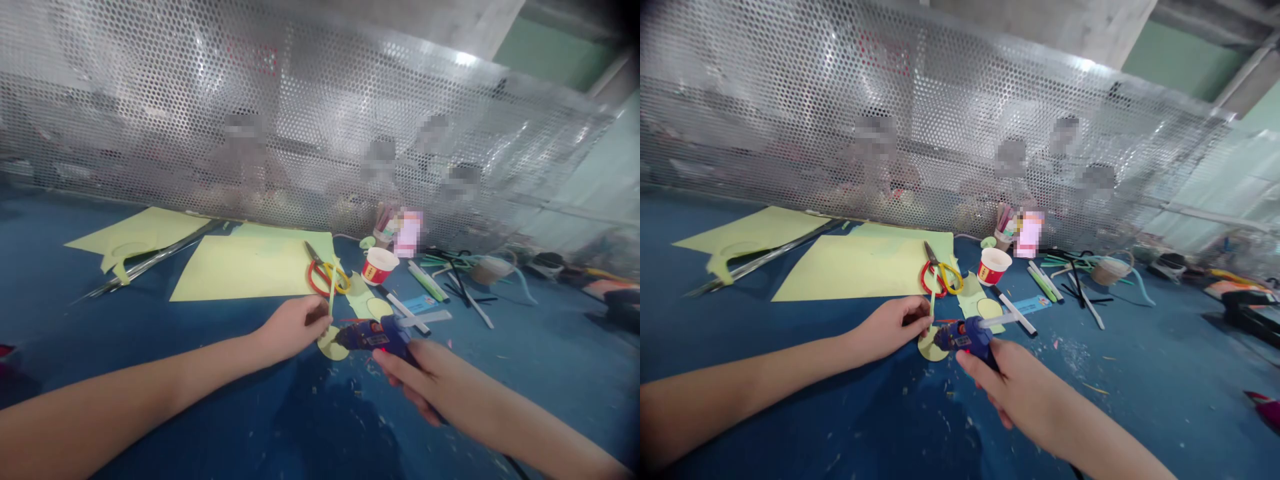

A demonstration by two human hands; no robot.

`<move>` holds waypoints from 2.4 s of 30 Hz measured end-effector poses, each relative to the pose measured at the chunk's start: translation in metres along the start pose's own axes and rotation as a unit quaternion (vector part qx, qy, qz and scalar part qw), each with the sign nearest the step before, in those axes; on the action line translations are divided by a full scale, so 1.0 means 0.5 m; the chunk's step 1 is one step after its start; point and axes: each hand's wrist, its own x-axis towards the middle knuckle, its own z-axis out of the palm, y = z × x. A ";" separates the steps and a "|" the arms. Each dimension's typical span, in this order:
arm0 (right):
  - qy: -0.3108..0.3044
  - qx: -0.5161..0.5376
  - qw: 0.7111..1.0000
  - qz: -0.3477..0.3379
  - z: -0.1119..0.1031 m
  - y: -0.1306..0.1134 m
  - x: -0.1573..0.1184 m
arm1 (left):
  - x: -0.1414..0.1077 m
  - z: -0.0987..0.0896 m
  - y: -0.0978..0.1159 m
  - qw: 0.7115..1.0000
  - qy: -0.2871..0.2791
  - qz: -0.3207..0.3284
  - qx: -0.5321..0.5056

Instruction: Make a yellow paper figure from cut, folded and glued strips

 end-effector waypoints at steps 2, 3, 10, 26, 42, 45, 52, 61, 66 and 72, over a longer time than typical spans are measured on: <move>0.004 -0.002 1.000 0.001 0.000 0.000 0.001 | -0.001 -0.002 0.003 1.000 0.004 0.002 0.016; 0.005 -0.005 1.000 0.001 0.000 0.000 0.001 | -0.002 -0.002 0.005 1.000 0.006 0.002 0.022; 0.010 -0.042 0.999 0.006 -0.001 0.003 0.007 | -0.004 -0.001 0.009 0.999 0.003 0.005 0.044; -0.001 -0.074 0.997 -0.001 -0.003 -0.001 0.005 | -0.005 -0.003 0.014 0.999 0.001 0.006 0.052; -0.007 -0.055 0.998 0.008 -0.009 0.003 0.007 | -0.006 -0.003 0.012 0.998 0.008 0.014 0.065; -0.015 -0.030 0.999 0.010 -0.007 -0.003 0.007 | -0.005 -0.005 0.015 0.998 0.008 0.012 0.066; -0.002 0.166 0.985 0.054 -0.027 0.016 -0.009 | -0.003 -0.005 0.012 1.000 0.010 0.008 0.027; -0.014 0.347 0.937 0.029 -0.032 0.068 -0.019 | 0.001 -0.002 0.015 0.999 0.009 0.032 0.035; -0.038 0.327 0.944 0.032 -0.011 0.084 -0.007 | 0.003 0.002 0.017 0.999 0.005 0.043 0.034; -0.036 0.380 0.924 0.026 -0.008 0.084 0.007 | 0.007 0.004 0.012 1.000 0.009 0.026 -0.010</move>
